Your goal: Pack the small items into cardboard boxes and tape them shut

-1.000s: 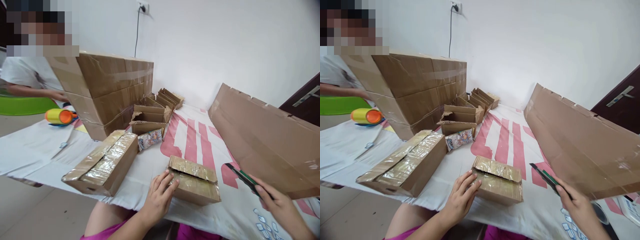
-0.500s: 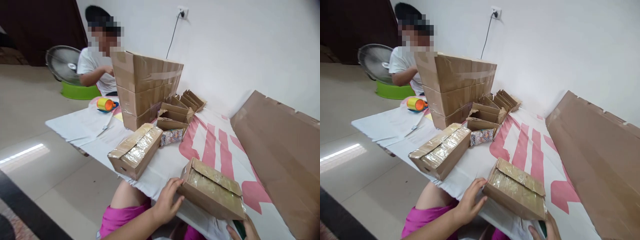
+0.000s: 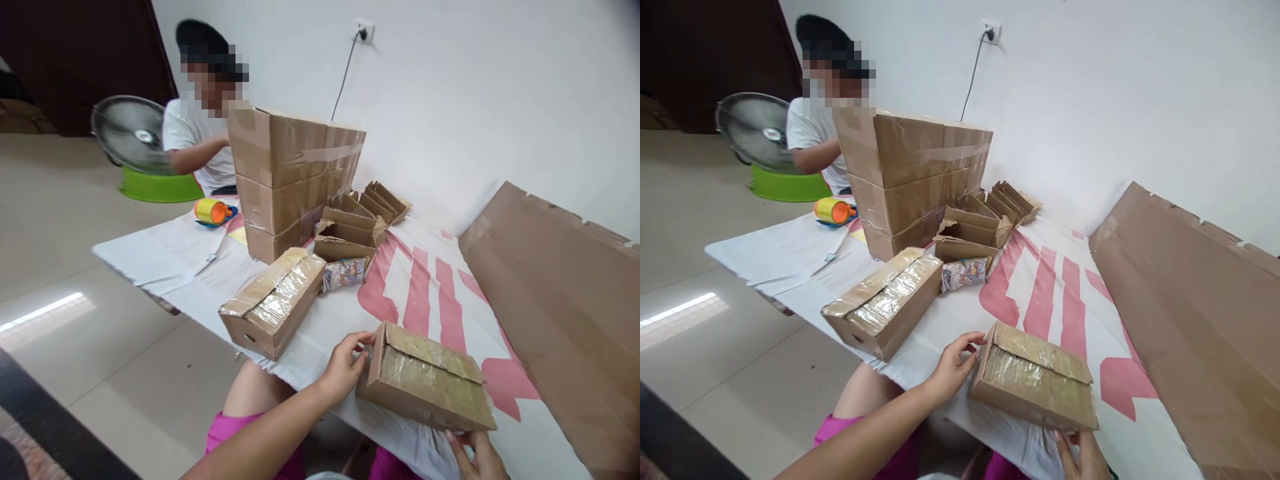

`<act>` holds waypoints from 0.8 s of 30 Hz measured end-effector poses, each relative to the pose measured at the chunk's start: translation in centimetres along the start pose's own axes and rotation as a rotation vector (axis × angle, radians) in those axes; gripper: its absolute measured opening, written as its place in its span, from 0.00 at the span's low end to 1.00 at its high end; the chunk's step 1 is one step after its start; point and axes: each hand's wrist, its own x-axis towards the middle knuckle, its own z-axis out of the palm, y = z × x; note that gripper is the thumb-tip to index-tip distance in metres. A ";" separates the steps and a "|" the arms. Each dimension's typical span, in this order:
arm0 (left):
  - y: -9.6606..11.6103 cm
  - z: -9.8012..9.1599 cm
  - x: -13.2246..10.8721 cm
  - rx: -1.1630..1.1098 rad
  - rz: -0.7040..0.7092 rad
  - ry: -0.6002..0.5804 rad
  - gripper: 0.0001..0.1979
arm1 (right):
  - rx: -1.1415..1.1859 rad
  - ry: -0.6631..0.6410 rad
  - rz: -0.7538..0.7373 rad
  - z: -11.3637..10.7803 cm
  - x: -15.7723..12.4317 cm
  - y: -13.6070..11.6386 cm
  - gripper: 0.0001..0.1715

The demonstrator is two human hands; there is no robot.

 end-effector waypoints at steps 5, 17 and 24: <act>-0.3 -0.3 -1.6 0.009 -0.086 0.087 0.06 | -0.029 0.187 0.005 0.3 -1.8 -0.9 0.26; 1.3 -0.2 -9.3 0.093 0.202 -0.510 0.08 | 0.468 -0.422 -0.088 5.2 -5.4 -9.5 0.12; 1.2 0.2 -7.6 0.170 0.263 -0.562 0.06 | 0.042 -0.190 -0.053 1.8 -3.6 -7.9 0.04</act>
